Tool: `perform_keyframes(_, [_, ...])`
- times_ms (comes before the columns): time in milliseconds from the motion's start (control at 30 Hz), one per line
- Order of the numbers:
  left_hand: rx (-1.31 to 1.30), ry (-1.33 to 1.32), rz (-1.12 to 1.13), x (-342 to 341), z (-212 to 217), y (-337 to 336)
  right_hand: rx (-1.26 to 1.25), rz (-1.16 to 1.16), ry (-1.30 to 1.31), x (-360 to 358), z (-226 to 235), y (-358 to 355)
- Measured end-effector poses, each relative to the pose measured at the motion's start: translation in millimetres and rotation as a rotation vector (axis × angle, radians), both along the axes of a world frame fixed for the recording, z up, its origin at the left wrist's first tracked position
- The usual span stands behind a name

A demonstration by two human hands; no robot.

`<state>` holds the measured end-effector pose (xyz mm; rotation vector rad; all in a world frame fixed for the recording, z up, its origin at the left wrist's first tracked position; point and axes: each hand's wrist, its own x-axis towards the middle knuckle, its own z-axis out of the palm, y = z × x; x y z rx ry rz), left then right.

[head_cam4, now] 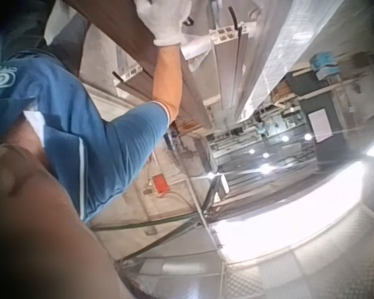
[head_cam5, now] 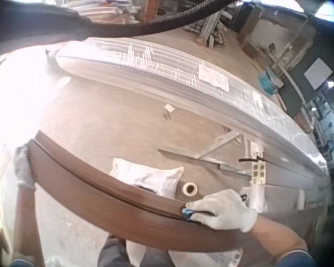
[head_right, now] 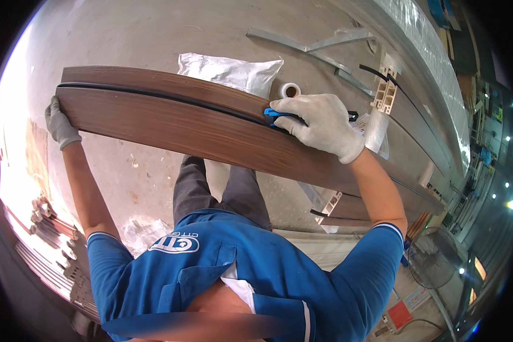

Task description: The person inserts a black rubber seal into the groove of long wooden planks using a blue utility knife to guide and press the seal. They work on multiple planks sequentially, cutting the seal to length and ensuring it fits into the groove.

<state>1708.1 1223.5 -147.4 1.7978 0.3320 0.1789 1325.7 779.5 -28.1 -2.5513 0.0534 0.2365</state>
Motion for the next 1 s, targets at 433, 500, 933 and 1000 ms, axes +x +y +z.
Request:
perform_keyframes(433, [0.193,-0.005,0.058,-20,11,-22,-0.006,0.068,0.039,98,3,55])
perform_keyframes(500, [0.198,-0.022,0.048,-23,12,-25,-0.004,0.078,0.042,110,3,62])
perform_keyframes(933, [0.242,0.023,0.048,-35,31,-37,0.022,0.158,-0.137,191,-3,117])
perform_keyframes(1000, [0.239,0.033,0.05,-34,32,-37,0.011,0.166,-0.134,203,-2,125])
